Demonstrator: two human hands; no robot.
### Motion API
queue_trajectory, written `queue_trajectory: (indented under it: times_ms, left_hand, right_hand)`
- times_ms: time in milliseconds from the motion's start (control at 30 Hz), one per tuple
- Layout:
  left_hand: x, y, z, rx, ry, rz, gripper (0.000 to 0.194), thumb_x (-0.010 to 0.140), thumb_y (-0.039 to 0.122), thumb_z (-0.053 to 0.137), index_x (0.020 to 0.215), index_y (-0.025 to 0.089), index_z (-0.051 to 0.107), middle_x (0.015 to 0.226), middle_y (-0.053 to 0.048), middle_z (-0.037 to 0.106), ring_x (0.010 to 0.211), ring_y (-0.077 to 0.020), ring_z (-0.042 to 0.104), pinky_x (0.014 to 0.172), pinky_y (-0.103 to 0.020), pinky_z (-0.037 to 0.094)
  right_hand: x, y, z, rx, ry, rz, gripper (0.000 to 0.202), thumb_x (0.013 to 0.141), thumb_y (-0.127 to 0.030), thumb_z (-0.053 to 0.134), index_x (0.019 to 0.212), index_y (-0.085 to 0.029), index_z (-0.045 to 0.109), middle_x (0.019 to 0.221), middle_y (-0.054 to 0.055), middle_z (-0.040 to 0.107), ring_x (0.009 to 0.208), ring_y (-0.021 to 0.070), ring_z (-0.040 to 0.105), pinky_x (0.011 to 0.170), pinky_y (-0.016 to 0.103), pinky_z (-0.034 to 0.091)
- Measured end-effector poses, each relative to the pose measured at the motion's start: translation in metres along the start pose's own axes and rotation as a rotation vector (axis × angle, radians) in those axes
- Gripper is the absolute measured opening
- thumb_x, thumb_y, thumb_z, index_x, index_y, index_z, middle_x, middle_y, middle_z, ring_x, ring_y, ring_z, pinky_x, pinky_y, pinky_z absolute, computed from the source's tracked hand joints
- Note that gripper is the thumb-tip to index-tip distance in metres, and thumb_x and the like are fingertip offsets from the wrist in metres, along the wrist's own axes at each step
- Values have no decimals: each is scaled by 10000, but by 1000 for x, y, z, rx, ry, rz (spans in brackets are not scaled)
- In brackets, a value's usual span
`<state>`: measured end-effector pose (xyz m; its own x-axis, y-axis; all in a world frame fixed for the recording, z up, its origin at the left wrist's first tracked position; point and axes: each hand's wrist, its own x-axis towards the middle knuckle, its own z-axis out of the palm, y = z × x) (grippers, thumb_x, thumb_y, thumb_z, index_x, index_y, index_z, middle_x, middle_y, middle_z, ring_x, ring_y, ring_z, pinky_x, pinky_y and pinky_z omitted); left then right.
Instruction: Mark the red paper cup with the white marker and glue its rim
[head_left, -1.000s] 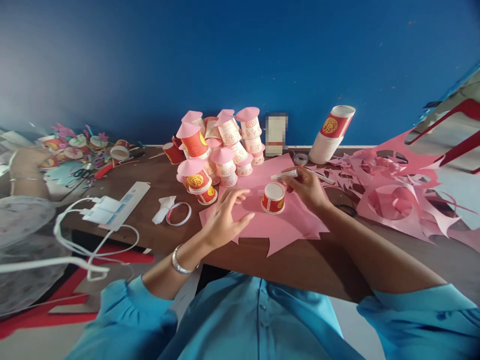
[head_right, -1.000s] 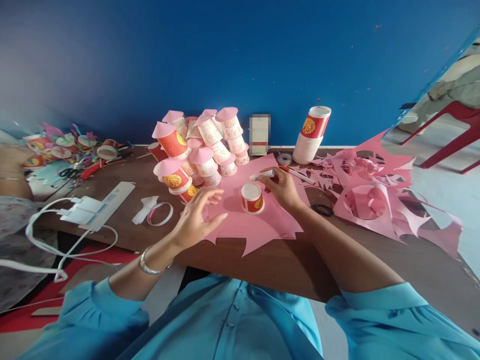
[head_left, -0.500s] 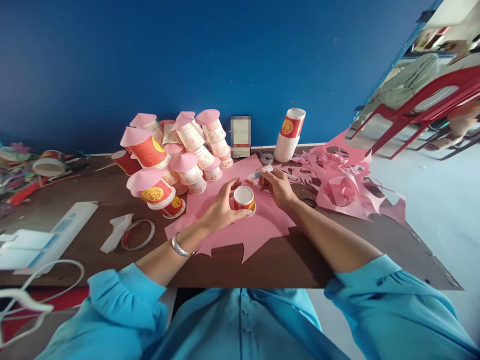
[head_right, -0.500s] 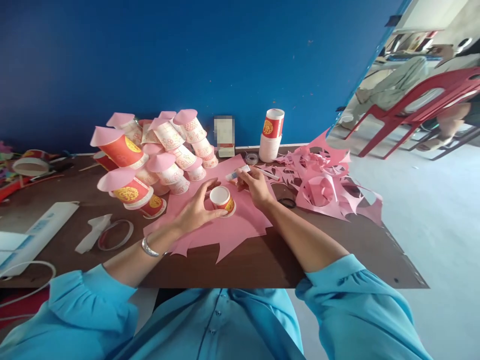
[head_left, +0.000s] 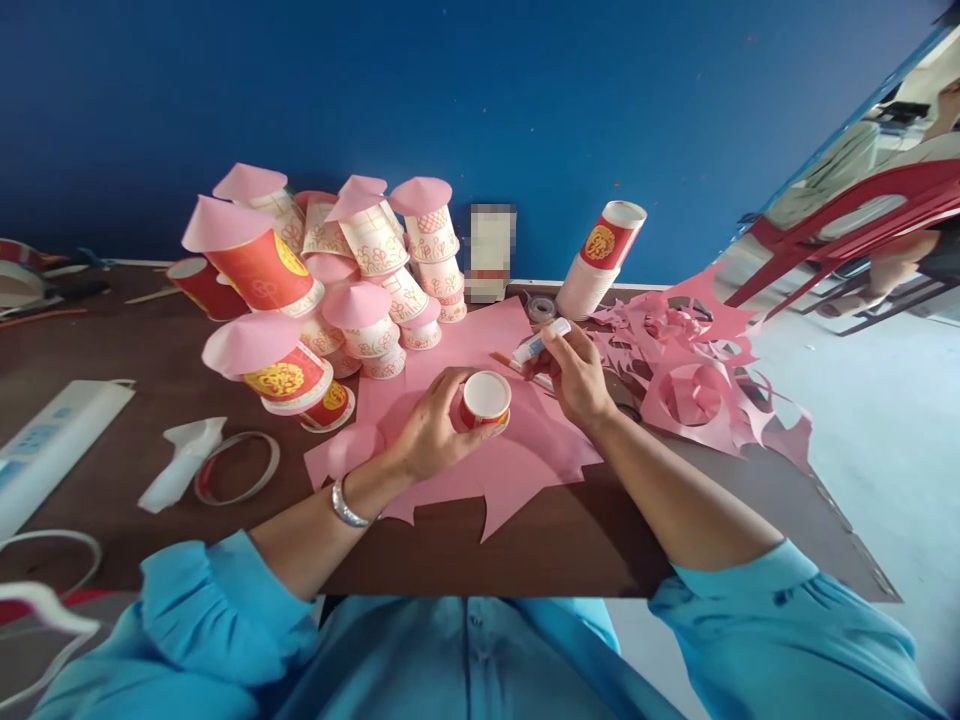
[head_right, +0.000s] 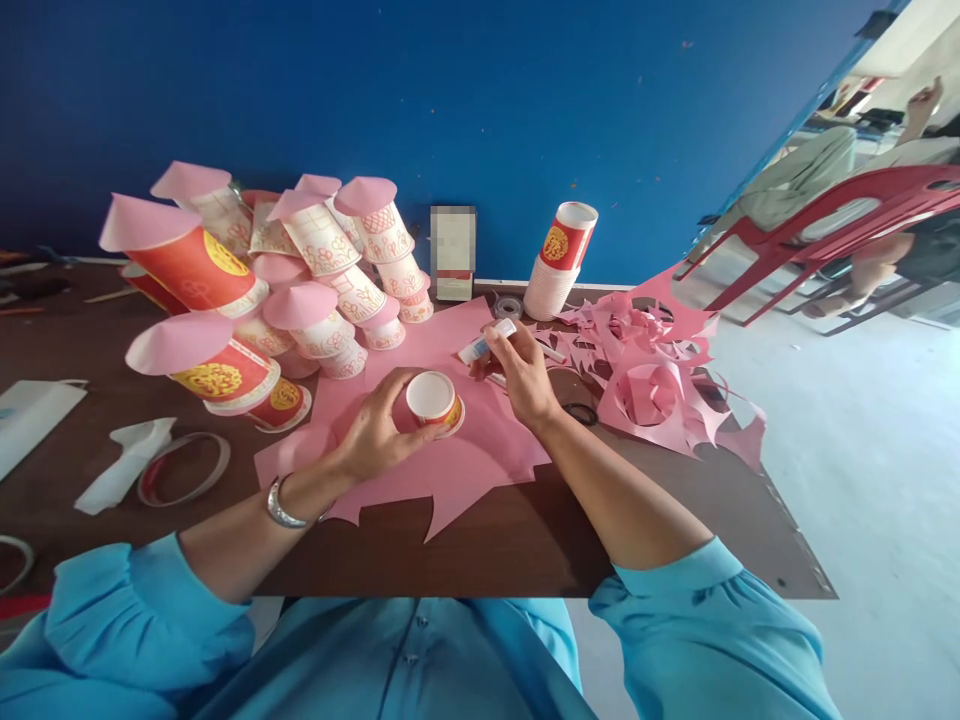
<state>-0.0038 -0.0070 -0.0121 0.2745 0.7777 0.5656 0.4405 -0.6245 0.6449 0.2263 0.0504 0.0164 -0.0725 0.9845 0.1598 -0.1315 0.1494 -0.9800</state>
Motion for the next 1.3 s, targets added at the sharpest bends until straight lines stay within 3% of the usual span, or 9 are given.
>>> queue_trajectory:
  times_ms: [233, 367, 467, 600, 733, 900, 1100, 1167, 1300]
  left_hand:
    - [-4, -7, -7, -46, -35, -48, 691, 889, 545, 969, 1450, 296, 652, 1393, -114, 788, 1268, -324, 794, 1073, -515, 691]
    - [-2, -4, -15, -75, 91, -11, 783, 870, 681, 951, 1479, 288, 655, 1420, -132, 774, 1306, -342, 775, 1123, -551, 669]
    - [3, 7, -20, -85, 172, 64, 673, 939, 686, 887, 1455, 313, 669, 1381, -113, 798, 1281, -318, 782, 1094, -533, 679]
    - [7, 23, -24, -130, 185, 141, 452, 1029, 547, 846, 1389, 316, 702, 1283, -88, 853, 1162, -268, 828, 984, -472, 707]
    - [10, 31, -25, -78, 206, 193, 139, 1079, 324, 793, 1206, 294, 748, 1084, -33, 880, 953, -205, 837, 851, -399, 699]
    - [13, 30, -31, -33, 269, 204, 116, 1067, 326, 794, 1165, 298, 740, 1027, -26, 863, 934, -215, 816, 842, -429, 699]
    - [13, 28, -31, -95, 199, 189, 113, 1077, 357, 793, 1153, 282, 753, 1051, -42, 855, 945, -208, 804, 842, -414, 694]
    - [13, 28, -31, -83, 212, 206, 108, 1076, 346, 801, 1155, 289, 753, 1052, -35, 856, 952, -203, 807, 850, -409, 697]
    - [15, 26, -31, -48, 267, 199, 130, 1080, 385, 807, 1160, 299, 751, 1048, -29, 864, 967, -207, 812, 860, -413, 700]
  right_hand:
    - [-7, -6, 5, -48, -39, 47, 684, 870, -949, 766, 965, -293, 594, 867, 31, 768, 812, 229, 772, 661, 348, 622]
    - [-18, -18, 11, -58, -88, -33, 586, 940, -861, 779, 1139, -321, 667, 1095, 56, 814, 966, 242, 796, 781, 379, 674]
    - [-28, -25, 19, -18, -177, -163, 518, 946, -815, 835, 1140, -341, 755, 1239, 60, 801, 1073, 259, 793, 835, 404, 689]
    - [-38, -28, 27, -106, -282, -297, 458, 955, -803, 853, 1067, -360, 838, 1133, 52, 812, 1143, 294, 785, 1035, 504, 682]
    - [-43, -28, 24, -227, -273, -285, 509, 960, -800, 848, 1220, -364, 819, 1134, 56, 826, 1038, 277, 792, 981, 484, 694]
    - [-45, -34, 14, -467, -286, -400, 485, 1091, -773, 660, 1269, -342, 792, 1068, 80, 827, 939, 293, 801, 978, 498, 680]
    - [-41, -35, 6, -753, -241, -456, 783, 1109, -924, 327, 827, -306, 716, 672, 40, 606, 633, 248, 635, 732, 403, 578]
    - [-38, -33, 6, -759, -217, -510, 788, 1125, -905, 289, 846, -307, 720, 743, 60, 665, 710, 262, 670, 768, 417, 585]
    - [-30, -28, 9, -708, -241, -693, 712, 1144, -867, 350, 1186, -299, 777, 1091, 113, 812, 1036, 323, 759, 934, 483, 606]
